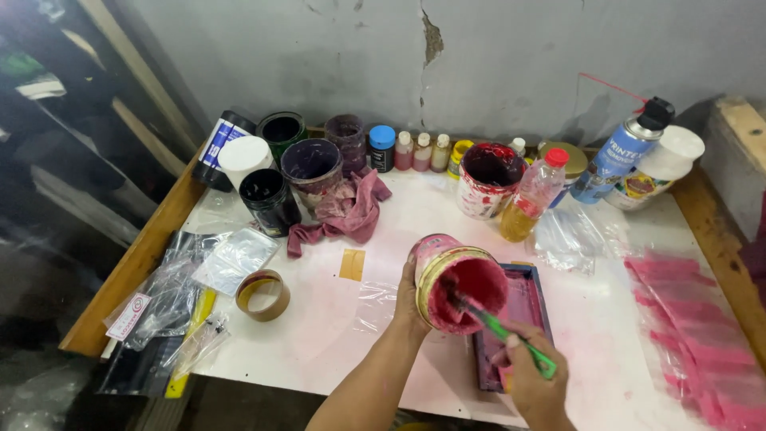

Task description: Stirring pink ink in a container with a spatula to prepare it for printing.

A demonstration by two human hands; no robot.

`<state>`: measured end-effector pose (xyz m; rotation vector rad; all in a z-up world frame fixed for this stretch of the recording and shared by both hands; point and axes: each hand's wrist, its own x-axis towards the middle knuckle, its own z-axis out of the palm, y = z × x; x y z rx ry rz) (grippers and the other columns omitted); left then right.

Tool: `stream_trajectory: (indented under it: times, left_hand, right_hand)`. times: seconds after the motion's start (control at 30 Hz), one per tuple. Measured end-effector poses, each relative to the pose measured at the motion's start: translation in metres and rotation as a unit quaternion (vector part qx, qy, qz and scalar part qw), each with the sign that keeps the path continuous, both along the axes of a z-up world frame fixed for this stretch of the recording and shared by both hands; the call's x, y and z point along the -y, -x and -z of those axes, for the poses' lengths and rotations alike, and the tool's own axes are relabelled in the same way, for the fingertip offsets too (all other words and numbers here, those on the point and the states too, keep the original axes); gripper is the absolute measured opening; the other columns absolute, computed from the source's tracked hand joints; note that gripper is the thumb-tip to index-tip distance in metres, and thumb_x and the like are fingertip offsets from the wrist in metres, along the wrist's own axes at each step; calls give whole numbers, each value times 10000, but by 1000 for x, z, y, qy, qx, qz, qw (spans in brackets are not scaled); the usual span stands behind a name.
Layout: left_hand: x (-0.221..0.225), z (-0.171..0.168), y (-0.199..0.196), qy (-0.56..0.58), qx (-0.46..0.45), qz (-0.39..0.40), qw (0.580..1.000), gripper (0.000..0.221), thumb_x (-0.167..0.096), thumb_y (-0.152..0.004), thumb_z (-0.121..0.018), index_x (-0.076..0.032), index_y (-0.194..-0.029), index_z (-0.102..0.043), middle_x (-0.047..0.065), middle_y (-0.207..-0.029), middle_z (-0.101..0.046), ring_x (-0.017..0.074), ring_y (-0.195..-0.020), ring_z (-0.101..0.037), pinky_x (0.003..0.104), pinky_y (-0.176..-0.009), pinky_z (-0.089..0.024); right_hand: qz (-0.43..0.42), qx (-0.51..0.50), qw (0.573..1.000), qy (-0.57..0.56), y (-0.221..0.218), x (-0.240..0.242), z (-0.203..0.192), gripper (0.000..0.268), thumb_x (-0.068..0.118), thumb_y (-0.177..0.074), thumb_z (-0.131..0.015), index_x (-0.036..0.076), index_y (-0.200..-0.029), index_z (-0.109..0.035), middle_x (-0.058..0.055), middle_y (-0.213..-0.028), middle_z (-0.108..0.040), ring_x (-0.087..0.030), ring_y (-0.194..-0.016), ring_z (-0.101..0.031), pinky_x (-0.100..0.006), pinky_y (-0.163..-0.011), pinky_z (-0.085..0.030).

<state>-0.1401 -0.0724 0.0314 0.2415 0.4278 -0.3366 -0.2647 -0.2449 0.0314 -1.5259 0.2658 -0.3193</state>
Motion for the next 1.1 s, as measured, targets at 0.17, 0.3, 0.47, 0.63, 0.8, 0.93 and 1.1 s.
stream_trajectory:
  times: [0.17,0.3,0.47,0.63,0.8,0.93,1.1]
  left_hand:
    - [0,6,5,5,-31,20,999,641,-540,-708,-786,-137,-1201,-711,137,-1030,-727,326,-992,-677,482,-910,-573]
    - [-2,-10,7,-33,-45,3,998,544,-499,-738,-777,-235,-1205,-687,122,-1062,-724,324,-987,-673,503,-892,-566]
    - [-5,-13,4,-18,-31,13,999,613,-523,-742,-779,-159,-1226,-692,131,-1071,-729,320,-984,-685,485,-889,-581]
    - [3,-4,-4,-50,43,-74,995,426,-353,-785,-785,-265,-1191,-689,110,-1199,-709,346,-1064,-666,545,-896,-573]
    - [5,-13,-4,-74,36,-93,992,411,-363,-849,-720,-261,-1242,-656,108,-1207,-704,331,-1101,-658,530,-931,-561]
    - [-3,-25,-7,-65,21,-103,992,358,-408,-861,-711,-301,-1200,-672,106,-1173,-718,341,-1062,-661,545,-904,-557]
    - [-9,-43,0,-61,-55,-46,996,634,-627,-816,-658,-174,-1257,-709,104,-1140,-734,318,-1082,-673,476,-968,-555]
  right_hand:
    - [-58,102,987,107,5,-1,-6,222,20,-913,-610,-35,-1063,-764,-165,-958,-755,-187,-517,-704,-261,-481,-631]
    - [-133,114,951,254,2,15,-5,291,119,-893,-658,96,-1158,-776,-44,-973,-809,-103,-572,-728,-223,-535,-621]
    - [-83,259,903,333,3,25,-27,198,4,-904,-635,-21,-1080,-722,-97,-976,-750,-183,-749,-701,-290,-679,-587]
    - [-59,287,884,363,4,20,-6,161,2,-898,-615,-38,-1036,-688,-137,-915,-720,-237,-717,-690,-344,-671,-582]
    - [59,-53,970,-230,3,4,28,184,23,-1006,-458,-61,-1095,-594,-304,-746,-590,-291,-465,-510,-460,-445,-481]
    - [45,-55,926,-370,-12,25,69,112,112,-1053,-520,22,-1094,-572,-272,-867,-634,-250,-741,-606,-240,-584,-474]
    - [16,59,962,-266,-10,34,16,232,76,-1051,-505,-59,-1166,-653,-297,-807,-640,-308,-722,-630,-280,-540,-492]
